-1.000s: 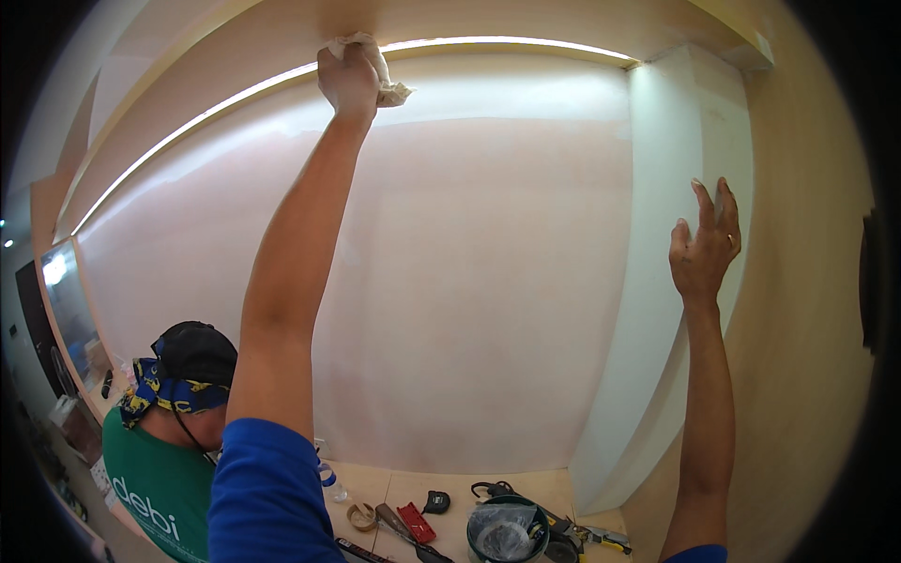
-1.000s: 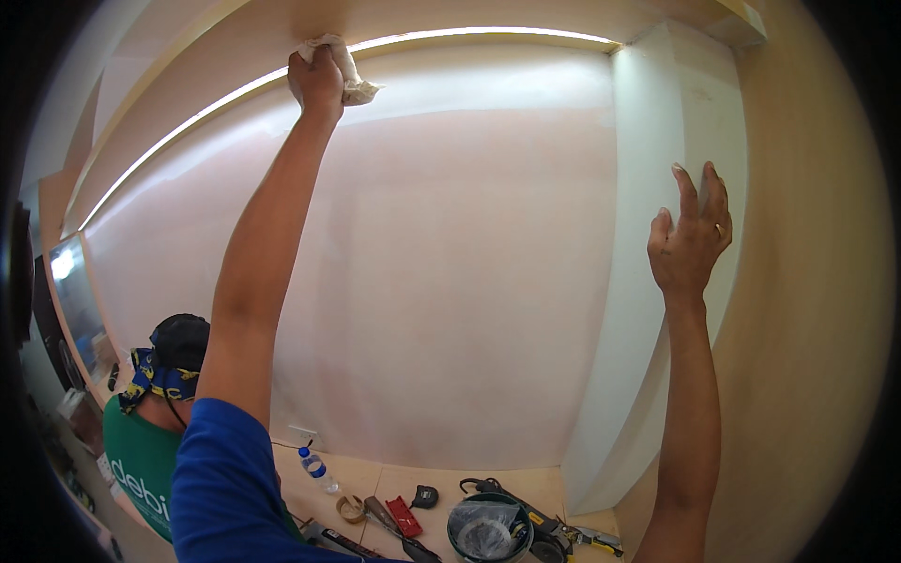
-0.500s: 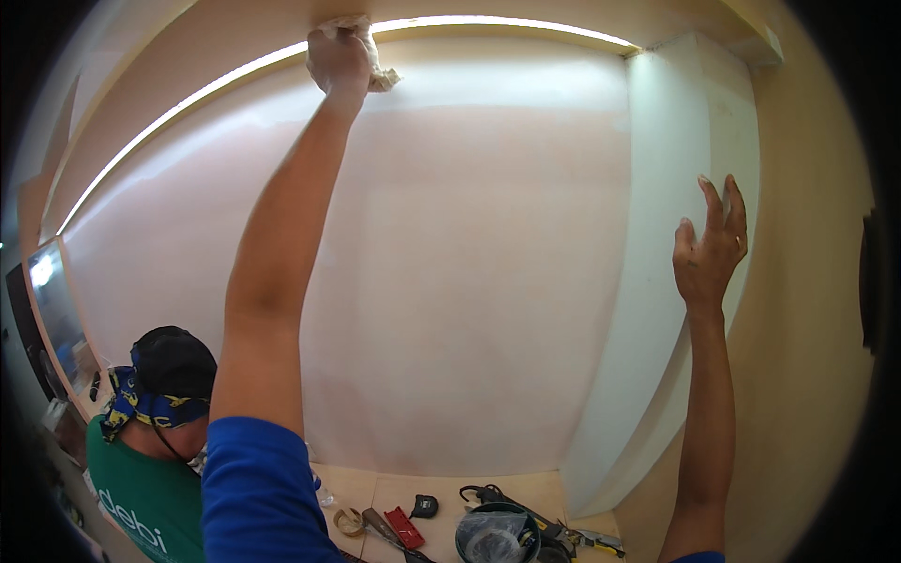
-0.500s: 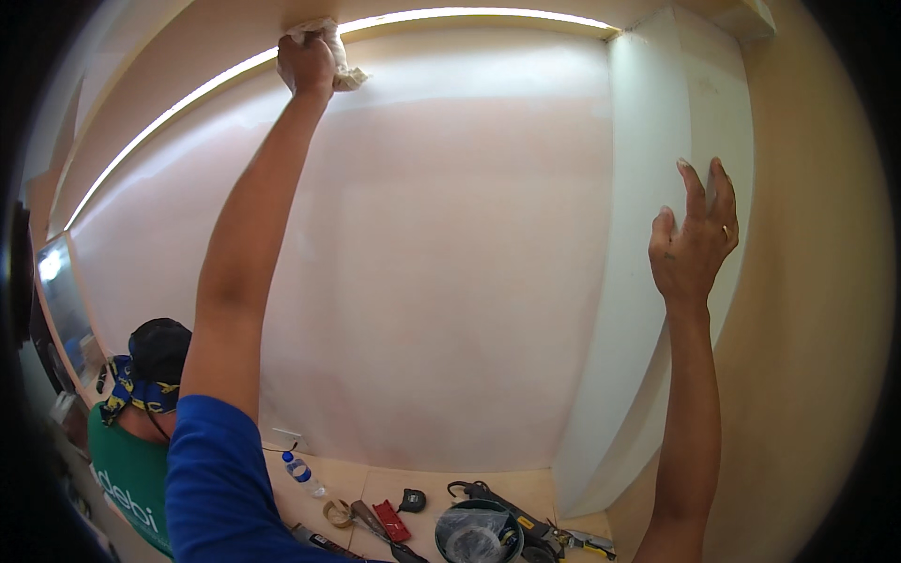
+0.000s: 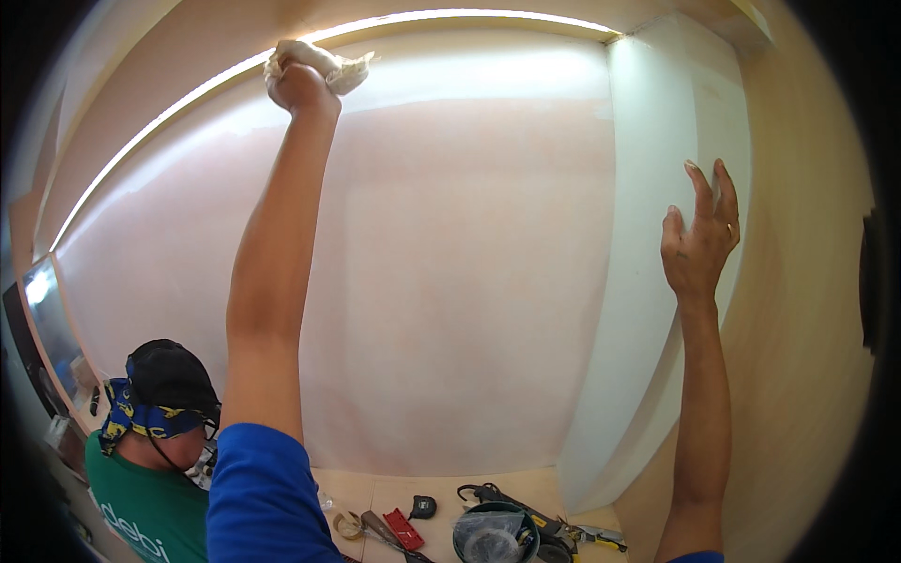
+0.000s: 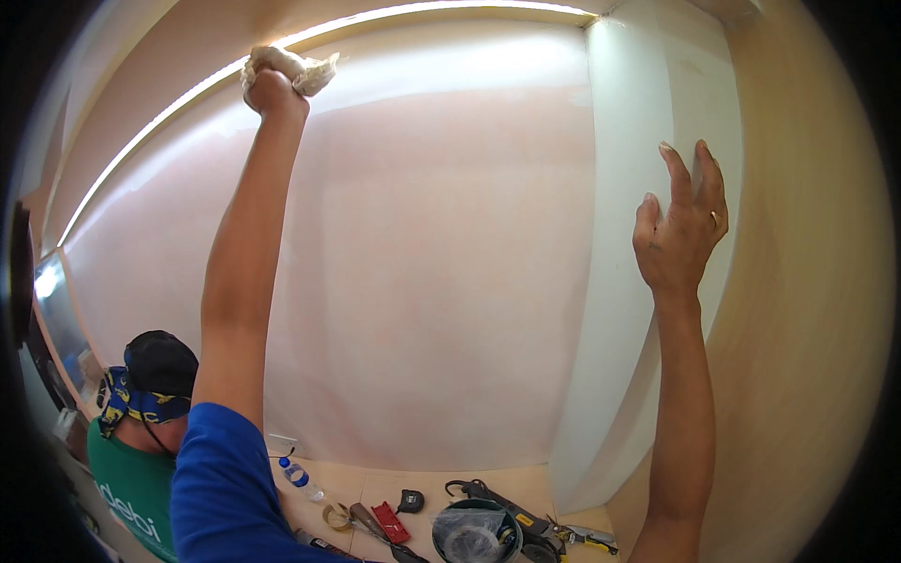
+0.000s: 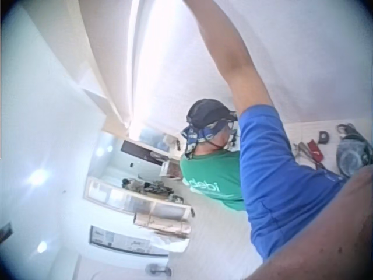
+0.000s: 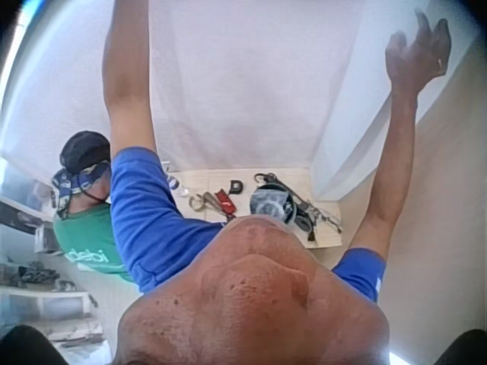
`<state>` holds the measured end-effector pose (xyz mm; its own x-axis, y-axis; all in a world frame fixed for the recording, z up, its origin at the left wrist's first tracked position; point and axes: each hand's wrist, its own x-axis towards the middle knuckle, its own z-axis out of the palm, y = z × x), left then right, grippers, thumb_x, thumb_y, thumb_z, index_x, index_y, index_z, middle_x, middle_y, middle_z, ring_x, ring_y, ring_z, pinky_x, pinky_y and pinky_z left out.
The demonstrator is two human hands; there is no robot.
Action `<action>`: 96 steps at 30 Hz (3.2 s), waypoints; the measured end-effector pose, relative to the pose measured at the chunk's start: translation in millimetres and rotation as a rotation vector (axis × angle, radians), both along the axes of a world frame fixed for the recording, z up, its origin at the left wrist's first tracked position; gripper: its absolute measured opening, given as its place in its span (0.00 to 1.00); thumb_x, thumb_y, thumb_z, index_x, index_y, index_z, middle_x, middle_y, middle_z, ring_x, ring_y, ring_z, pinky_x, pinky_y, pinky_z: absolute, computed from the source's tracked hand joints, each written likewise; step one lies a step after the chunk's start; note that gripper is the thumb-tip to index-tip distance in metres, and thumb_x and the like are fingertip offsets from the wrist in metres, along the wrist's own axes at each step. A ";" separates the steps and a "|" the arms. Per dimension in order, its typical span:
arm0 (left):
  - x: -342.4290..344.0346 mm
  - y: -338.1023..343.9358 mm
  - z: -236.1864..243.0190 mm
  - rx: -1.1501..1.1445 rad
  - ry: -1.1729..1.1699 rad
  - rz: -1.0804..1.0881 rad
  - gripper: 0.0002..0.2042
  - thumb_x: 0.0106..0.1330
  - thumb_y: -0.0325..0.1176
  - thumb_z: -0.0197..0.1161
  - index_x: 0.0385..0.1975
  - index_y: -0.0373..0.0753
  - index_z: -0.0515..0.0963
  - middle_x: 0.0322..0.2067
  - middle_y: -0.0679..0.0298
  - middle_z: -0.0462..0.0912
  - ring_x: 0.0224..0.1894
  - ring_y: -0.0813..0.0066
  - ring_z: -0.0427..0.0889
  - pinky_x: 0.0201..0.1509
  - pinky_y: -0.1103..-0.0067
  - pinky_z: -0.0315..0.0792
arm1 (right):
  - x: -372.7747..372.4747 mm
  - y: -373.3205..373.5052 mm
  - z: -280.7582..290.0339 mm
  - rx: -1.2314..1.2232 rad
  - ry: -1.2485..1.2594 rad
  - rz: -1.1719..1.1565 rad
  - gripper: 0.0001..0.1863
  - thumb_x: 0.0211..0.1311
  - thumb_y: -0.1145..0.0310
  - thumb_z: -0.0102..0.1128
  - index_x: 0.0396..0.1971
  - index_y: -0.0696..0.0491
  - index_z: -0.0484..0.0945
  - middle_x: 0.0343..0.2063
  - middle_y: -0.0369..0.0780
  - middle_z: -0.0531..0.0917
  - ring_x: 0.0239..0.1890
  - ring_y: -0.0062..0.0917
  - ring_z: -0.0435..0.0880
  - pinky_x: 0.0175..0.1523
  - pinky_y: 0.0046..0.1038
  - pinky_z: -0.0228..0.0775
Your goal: The person wipes a curved ceiling soffit with a cloth, then uses a small brush to apply a beige compound along the soffit edge. A second person is visible in the background but not interacting with the task.
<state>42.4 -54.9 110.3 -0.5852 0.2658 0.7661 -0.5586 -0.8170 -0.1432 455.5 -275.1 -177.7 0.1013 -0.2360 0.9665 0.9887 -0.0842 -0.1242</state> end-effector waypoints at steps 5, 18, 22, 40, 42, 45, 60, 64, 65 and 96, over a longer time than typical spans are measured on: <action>-2.8 -9.6 -17.0 -0.094 0.104 0.347 0.18 0.72 0.38 0.63 0.55 0.34 0.74 0.50 0.59 0.82 0.47 0.69 0.84 0.52 0.75 0.80 | -0.9 1.0 0.0 -0.007 0.015 -0.055 0.35 0.61 0.75 0.62 0.70 0.39 0.73 0.76 0.42 0.63 0.79 0.37 0.60 0.77 0.48 0.49; 11.7 -3.6 -7.4 -0.204 0.123 0.685 0.17 0.73 0.37 0.59 0.52 0.29 0.77 0.48 0.50 0.86 0.49 0.55 0.86 0.56 0.66 0.79 | 11.3 4.5 -7.0 -0.013 0.030 -0.021 0.35 0.61 0.74 0.62 0.70 0.38 0.72 0.77 0.41 0.61 0.79 0.38 0.59 0.78 0.49 0.47; 2.3 -10.7 -1.7 -0.207 0.161 0.687 0.19 0.69 0.34 0.59 0.55 0.28 0.74 0.49 0.50 0.85 0.49 0.55 0.86 0.55 0.66 0.81 | 15.9 5.6 -12.3 -0.022 0.048 -0.058 0.35 0.61 0.73 0.62 0.70 0.37 0.72 0.77 0.41 0.61 0.79 0.38 0.59 0.78 0.49 0.47; 13.9 -46.0 -18.9 -0.204 0.380 1.371 0.15 0.70 0.39 0.60 0.48 0.39 0.85 0.45 0.50 0.89 0.51 0.50 0.87 0.57 0.64 0.78 | 14.3 5.2 -7.8 -0.023 0.032 -0.048 0.36 0.62 0.74 0.63 0.71 0.37 0.70 0.77 0.42 0.61 0.79 0.37 0.59 0.76 0.50 0.50; -0.4 -42.6 -26.9 -0.316 0.344 1.174 0.15 0.68 0.37 0.62 0.48 0.36 0.84 0.44 0.50 0.90 0.51 0.51 0.87 0.58 0.64 0.78 | 16.4 5.0 -9.5 -0.016 0.026 -0.040 0.36 0.62 0.74 0.63 0.71 0.37 0.70 0.77 0.42 0.62 0.79 0.36 0.59 0.76 0.51 0.50; -27.1 -10.2 -23.1 -0.292 0.318 0.955 0.13 0.67 0.33 0.63 0.46 0.32 0.84 0.44 0.50 0.90 0.51 0.52 0.88 0.58 0.64 0.78 | 14.2 7.3 -6.5 -0.018 0.016 -0.021 0.36 0.62 0.73 0.63 0.71 0.37 0.70 0.77 0.42 0.62 0.79 0.36 0.59 0.76 0.52 0.50; 18.8 -40.9 5.6 -0.377 0.218 0.907 0.08 0.67 0.33 0.68 0.35 0.35 0.86 0.33 0.59 0.90 0.35 0.67 0.88 0.45 0.68 0.81 | 12.0 5.2 -6.5 -0.010 0.026 -0.056 0.35 0.62 0.73 0.63 0.70 0.37 0.71 0.77 0.42 0.62 0.79 0.38 0.60 0.76 0.50 0.53; 42.9 -39.3 -8.8 -0.155 0.534 0.846 0.07 0.68 0.30 0.66 0.38 0.33 0.85 0.35 0.61 0.87 0.35 0.72 0.85 0.41 0.70 0.82 | 17.1 3.7 -9.1 -0.019 0.030 -0.059 0.35 0.62 0.73 0.62 0.70 0.37 0.71 0.77 0.43 0.62 0.79 0.39 0.60 0.76 0.50 0.54; 39.7 -38.8 -15.2 -0.229 0.558 0.665 0.07 0.68 0.29 0.65 0.40 0.32 0.84 0.36 0.61 0.86 0.35 0.73 0.84 0.39 0.71 0.81 | 16.0 2.6 -9.7 -0.014 0.034 -0.051 0.35 0.62 0.73 0.62 0.70 0.37 0.71 0.77 0.43 0.62 0.79 0.39 0.60 0.76 0.50 0.54; 129.1 -143.2 -150.3 0.050 1.178 0.928 0.10 0.64 0.35 0.62 0.33 0.31 0.80 0.33 0.44 0.86 0.43 0.40 0.85 0.48 0.56 0.79 | 2.5 2.8 -9.5 0.015 -0.045 -0.028 0.29 0.68 0.70 0.61 0.69 0.46 0.72 0.76 0.43 0.64 0.78 0.40 0.60 0.76 0.53 0.54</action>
